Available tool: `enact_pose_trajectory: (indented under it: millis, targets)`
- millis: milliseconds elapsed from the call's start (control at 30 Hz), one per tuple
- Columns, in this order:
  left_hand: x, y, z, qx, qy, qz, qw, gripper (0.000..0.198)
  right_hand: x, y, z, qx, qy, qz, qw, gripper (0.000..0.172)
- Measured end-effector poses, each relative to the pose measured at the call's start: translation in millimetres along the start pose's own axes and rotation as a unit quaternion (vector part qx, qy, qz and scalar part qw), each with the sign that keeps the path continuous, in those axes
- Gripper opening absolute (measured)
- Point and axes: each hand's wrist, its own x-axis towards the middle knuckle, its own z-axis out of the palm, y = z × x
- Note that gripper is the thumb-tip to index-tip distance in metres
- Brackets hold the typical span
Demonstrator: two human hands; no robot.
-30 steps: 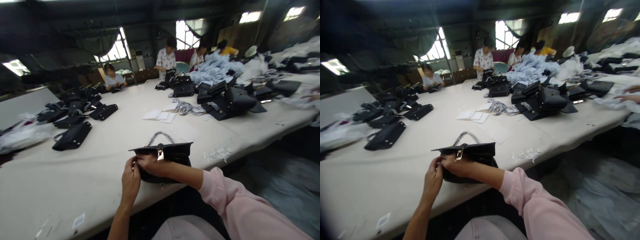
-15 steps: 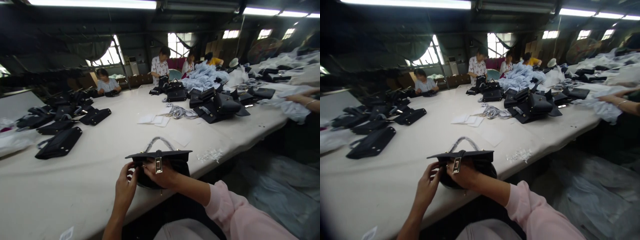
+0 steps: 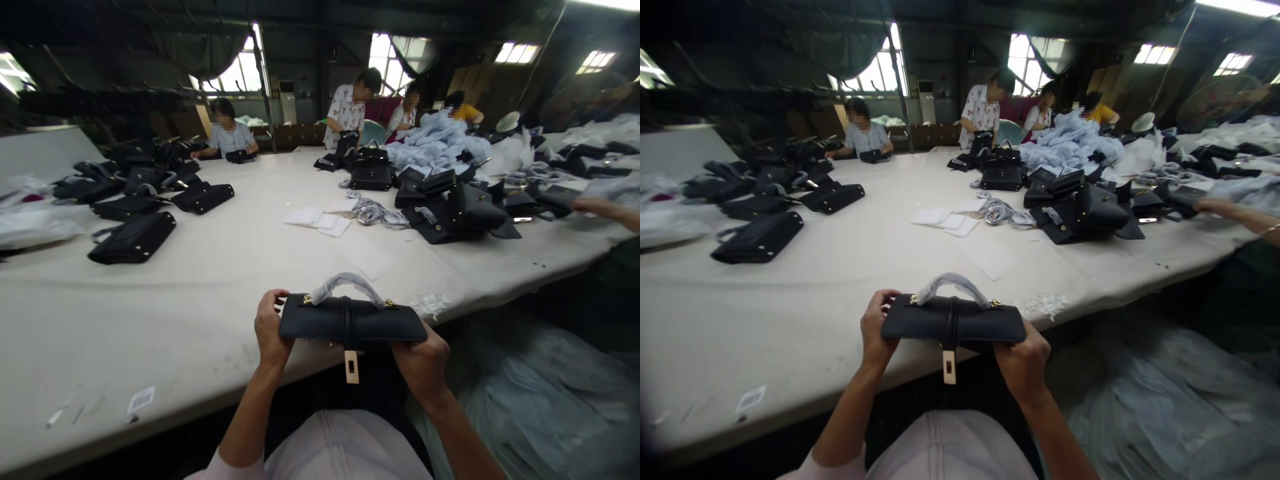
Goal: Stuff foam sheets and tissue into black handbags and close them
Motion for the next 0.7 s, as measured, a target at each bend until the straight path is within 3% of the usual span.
enact_pose_trajectory:
  millis: [100, 167, 333, 467, 567, 700]
  targets:
    - [-7, 15, 4.1, 0.042, 0.08, 0.072, 0.993, 0.015, 8, -1, 0, -0.023, 0.003, 0.012, 1.0, 0.024]
    - [-14, 28, 6.4, 0.093, 0.089, 0.135, 0.982, 0.011, 22, -10, 4, -0.029, -0.027, 0.001, 0.999, 0.015]
    - [-21, 48, 17.6, 0.059, -0.039, 0.249, 0.966, 0.015, 57, -33, 23, 0.057, -0.187, -0.084, 0.977, 0.018]
    - [-15, 48, 25.1, 0.093, -0.144, 0.274, 0.946, 0.031, 75, -33, 36, 0.068, -0.324, -0.05, 0.942, 0.018]
    - [-16, 49, 26.2, 0.165, -0.172, 0.3, 0.924, 0.019, 86, -25, 41, 0.109, -0.402, -0.023, 0.909, 0.019]
    - [-26, 54, 24.5, 0.212, -0.185, 0.336, 0.899, 0.021, 97, -12, 47, 0.165, -0.425, -0.017, 0.89, 0.017]
